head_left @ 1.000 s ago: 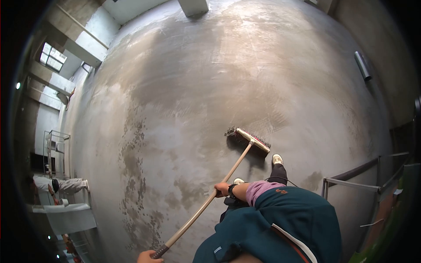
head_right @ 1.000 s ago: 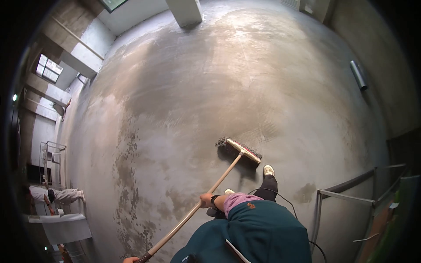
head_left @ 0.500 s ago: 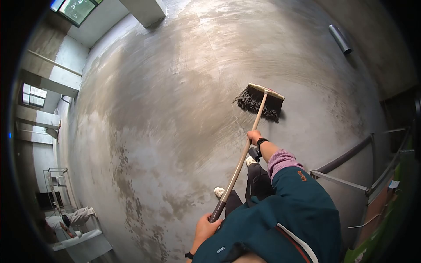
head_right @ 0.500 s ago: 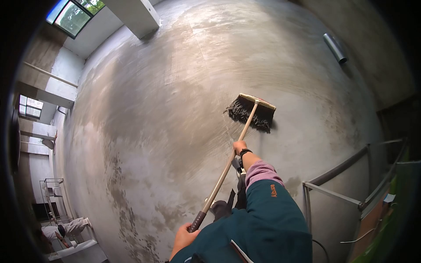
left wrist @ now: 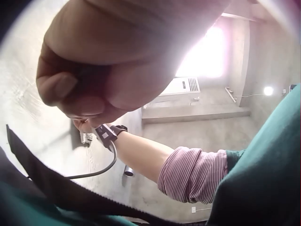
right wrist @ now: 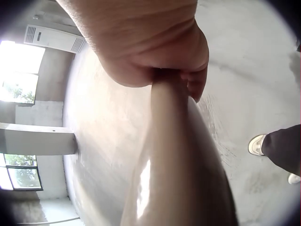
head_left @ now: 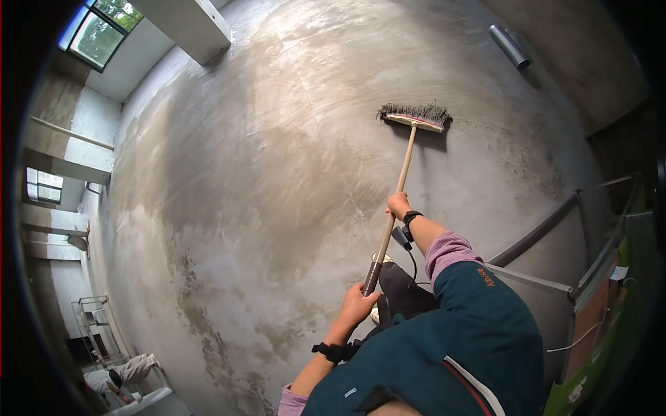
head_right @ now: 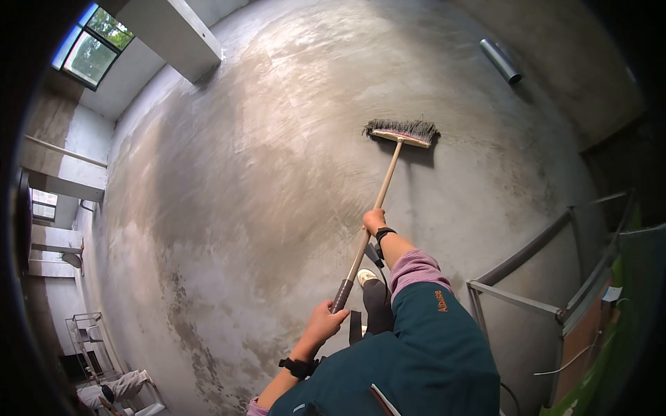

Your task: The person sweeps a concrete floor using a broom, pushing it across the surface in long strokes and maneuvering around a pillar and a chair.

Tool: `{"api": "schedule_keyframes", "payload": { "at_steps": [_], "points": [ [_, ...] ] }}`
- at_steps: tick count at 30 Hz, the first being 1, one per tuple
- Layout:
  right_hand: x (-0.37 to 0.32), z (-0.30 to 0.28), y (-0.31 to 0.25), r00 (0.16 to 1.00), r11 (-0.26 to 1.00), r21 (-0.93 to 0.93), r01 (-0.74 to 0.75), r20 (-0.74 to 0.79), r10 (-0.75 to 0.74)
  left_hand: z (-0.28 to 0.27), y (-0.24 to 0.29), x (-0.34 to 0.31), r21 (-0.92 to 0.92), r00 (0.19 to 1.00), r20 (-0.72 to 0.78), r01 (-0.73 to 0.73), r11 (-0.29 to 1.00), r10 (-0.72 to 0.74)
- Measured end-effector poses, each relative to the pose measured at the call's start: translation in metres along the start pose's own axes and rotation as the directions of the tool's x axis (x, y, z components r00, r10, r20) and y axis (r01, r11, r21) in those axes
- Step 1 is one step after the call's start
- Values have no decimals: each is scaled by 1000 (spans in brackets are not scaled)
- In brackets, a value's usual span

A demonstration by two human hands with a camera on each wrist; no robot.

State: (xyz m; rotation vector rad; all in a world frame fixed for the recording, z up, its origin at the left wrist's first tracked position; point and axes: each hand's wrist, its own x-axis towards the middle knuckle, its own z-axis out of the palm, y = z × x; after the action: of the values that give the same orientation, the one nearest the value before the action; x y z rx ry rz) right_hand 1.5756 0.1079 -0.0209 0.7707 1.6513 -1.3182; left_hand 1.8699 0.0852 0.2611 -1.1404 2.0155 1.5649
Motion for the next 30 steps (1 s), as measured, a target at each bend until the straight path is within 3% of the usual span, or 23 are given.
{"api": "schedule_keyframes", "payload": {
  "at_steps": [2,3,5,6,7,10,12,14,16,18,20,22,24,26,28,30],
  "points": [
    [-58,-3,12,994,991,-116,66,-75,-75,6,-7,-15,145,1000,8,-13,989,12],
    [-39,-19,37,975,998,49,46,214,-55,5,-18,-27,128,999,34,11,992,-16],
    [-101,-16,49,968,942,-278,187,215,-129,1,-48,-61,120,1000,-23,5,993,-3],
    [-106,-10,66,982,965,-230,128,166,-91,-3,-59,-77,108,997,-78,5,994,3],
    [-118,-13,76,953,967,-232,106,302,-32,-8,-62,-96,58,997,-51,65,996,-62],
    [-151,-13,122,923,949,-306,78,381,47,-22,-100,-157,-37,987,-22,157,987,-158],
    [-158,-7,161,934,945,-321,52,351,67,-29,-119,-198,-81,981,-16,193,978,-195],
    [-170,-3,195,944,939,-342,25,318,91,-34,-122,-250,-46,963,-24,267,963,-268],
    [-184,-2,233,954,968,-250,-32,280,104,-34,-146,-304,53,972,-141,199,978,-191],
    [-195,-1,272,941,976,-196,-92,304,150,-40,-169,-357,61,940,-63,339,939,-336],
    [-219,1,299,912,956,-108,-273,286,293,-48,-168,-406,67,929,-104,362,930,-354],
    [-231,12,360,864,935,-236,-265,371,339,-64,-142,-446,-59,928,-126,345,937,-350],
    [-263,25,398,865,911,-317,-263,341,368,-84,-172,-480,93,920,-112,387,917,-377],
    [-254,44,456,841,850,-493,-186,367,397,-108,-162,-506,49,892,-123,443,895,-435],
    [-293,50,454,734,791,-494,-361,372,568,-126,-162,-526,7,871,-131,479,878,-474],
    [-311,52,452,695,763,-486,-427,363,620,-132,-176,-539,-87,865,-149,472,877,-480]
  ]
}}
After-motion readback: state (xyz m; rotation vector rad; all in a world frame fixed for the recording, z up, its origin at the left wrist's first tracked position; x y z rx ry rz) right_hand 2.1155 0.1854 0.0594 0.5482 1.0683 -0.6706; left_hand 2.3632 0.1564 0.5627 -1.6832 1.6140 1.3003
